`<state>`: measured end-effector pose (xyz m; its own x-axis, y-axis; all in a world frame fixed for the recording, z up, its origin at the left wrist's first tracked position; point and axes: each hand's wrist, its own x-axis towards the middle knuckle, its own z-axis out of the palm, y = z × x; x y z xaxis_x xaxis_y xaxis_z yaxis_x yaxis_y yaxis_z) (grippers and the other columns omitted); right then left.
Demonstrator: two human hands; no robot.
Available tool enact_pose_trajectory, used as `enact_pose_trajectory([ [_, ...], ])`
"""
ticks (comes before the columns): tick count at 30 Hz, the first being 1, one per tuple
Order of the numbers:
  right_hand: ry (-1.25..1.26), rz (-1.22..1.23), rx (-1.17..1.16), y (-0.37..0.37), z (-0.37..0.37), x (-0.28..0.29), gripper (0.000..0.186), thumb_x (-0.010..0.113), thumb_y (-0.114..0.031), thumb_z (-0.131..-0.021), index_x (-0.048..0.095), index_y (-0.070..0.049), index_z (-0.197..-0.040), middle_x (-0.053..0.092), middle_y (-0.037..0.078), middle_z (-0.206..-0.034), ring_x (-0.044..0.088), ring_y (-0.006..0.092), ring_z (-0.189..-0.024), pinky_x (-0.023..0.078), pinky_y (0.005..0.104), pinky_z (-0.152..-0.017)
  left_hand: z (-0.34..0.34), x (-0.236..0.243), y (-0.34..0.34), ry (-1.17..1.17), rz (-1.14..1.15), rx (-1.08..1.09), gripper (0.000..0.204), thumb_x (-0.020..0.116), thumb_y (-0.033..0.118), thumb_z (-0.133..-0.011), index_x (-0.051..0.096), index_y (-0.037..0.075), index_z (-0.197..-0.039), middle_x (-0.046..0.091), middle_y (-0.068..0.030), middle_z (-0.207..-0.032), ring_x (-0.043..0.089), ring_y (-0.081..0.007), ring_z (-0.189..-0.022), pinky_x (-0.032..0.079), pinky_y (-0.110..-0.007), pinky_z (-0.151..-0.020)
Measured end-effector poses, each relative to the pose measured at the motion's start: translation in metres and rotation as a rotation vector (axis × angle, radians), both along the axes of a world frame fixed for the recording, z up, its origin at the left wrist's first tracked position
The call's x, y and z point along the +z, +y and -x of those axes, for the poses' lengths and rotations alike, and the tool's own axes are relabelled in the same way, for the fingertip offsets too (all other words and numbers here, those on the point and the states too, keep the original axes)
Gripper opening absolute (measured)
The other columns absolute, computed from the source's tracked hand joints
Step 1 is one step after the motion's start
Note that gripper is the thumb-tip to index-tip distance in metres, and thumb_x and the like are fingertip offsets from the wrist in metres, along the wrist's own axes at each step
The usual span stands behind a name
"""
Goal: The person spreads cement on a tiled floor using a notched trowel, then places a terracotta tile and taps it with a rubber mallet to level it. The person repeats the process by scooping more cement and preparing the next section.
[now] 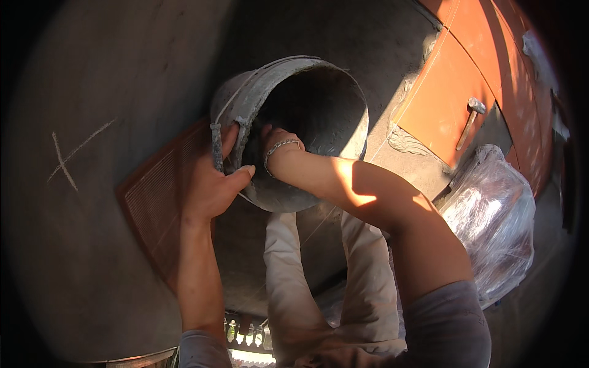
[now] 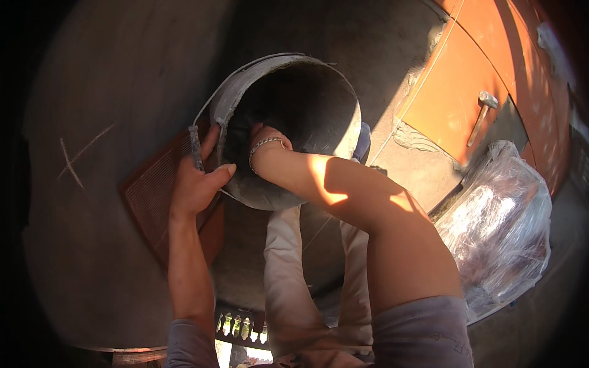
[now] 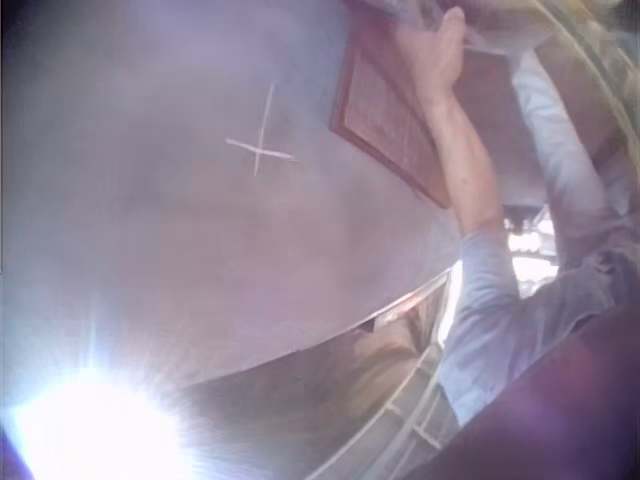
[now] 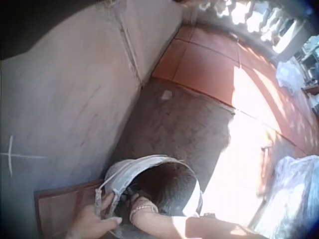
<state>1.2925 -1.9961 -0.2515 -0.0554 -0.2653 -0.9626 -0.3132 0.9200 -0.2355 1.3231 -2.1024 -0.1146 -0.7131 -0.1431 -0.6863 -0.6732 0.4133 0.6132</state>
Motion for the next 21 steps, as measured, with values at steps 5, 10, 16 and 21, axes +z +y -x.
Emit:
enact_pose_trajectory([
  [5,0.106,-0.045,0.314,0.03,-0.033,0.001,0.108,0.082,-0.022,-0.068,0.017,-0.004,-0.151,0.047,0.022,-0.137,0.062,0.0362,-0.11,0.058,0.0546,-0.068,-0.012,-0.001,0.002,0.038,-0.097,0.047,0.072,0.07,0.007,-0.075,0.043,-0.008,-0.14,0.049,-0.0194,-0.142,0.041,-0.023,-0.136,0.027,-0.032,-0.112],
  [10,0.015,0.09,0.61,0.067,-0.009,0.016,0.115,0.09,-0.019,-0.056,0.023,0.004,-0.147,0.054,0.023,-0.129,0.063,0.0325,-0.11,0.059,0.0467,-0.069,-0.02,0.003,0.009,0.042,-0.116,0.087,0.073,0.073,0.01,-0.075,0.044,-0.007,-0.14,0.049,-0.0187,-0.142,0.042,-0.0232,-0.135,0.029,-0.032,-0.112],
  [16,0.334,0.166,0.167,0.071,0.041,0.027,0.068,0.068,-0.014,-0.081,0.037,0.004,-0.138,0.064,0.021,-0.117,0.067,0.0316,-0.102,0.058,0.0435,-0.074,-0.026,-0.001,0.004,0.074,-0.136,0.104,0.073,0.074,0.012,-0.075,0.044,-0.007,-0.139,0.048,-0.0183,-0.143,0.04,-0.0252,-0.137,0.028,-0.033,-0.112],
  [21,0.235,-0.059,-0.012,0.04,-0.007,-0.023,0.098,0.082,-0.014,-0.069,0.026,-0.004,-0.148,0.06,0.017,-0.126,0.065,0.0303,-0.108,0.06,0.0499,-0.068,-0.032,-0.01,0.012,0.093,-0.078,0.018,0.074,0.074,0.013,-0.075,0.044,-0.006,-0.14,0.047,-0.0203,-0.144,0.04,-0.0267,-0.137,0.03,-0.033,-0.112],
])
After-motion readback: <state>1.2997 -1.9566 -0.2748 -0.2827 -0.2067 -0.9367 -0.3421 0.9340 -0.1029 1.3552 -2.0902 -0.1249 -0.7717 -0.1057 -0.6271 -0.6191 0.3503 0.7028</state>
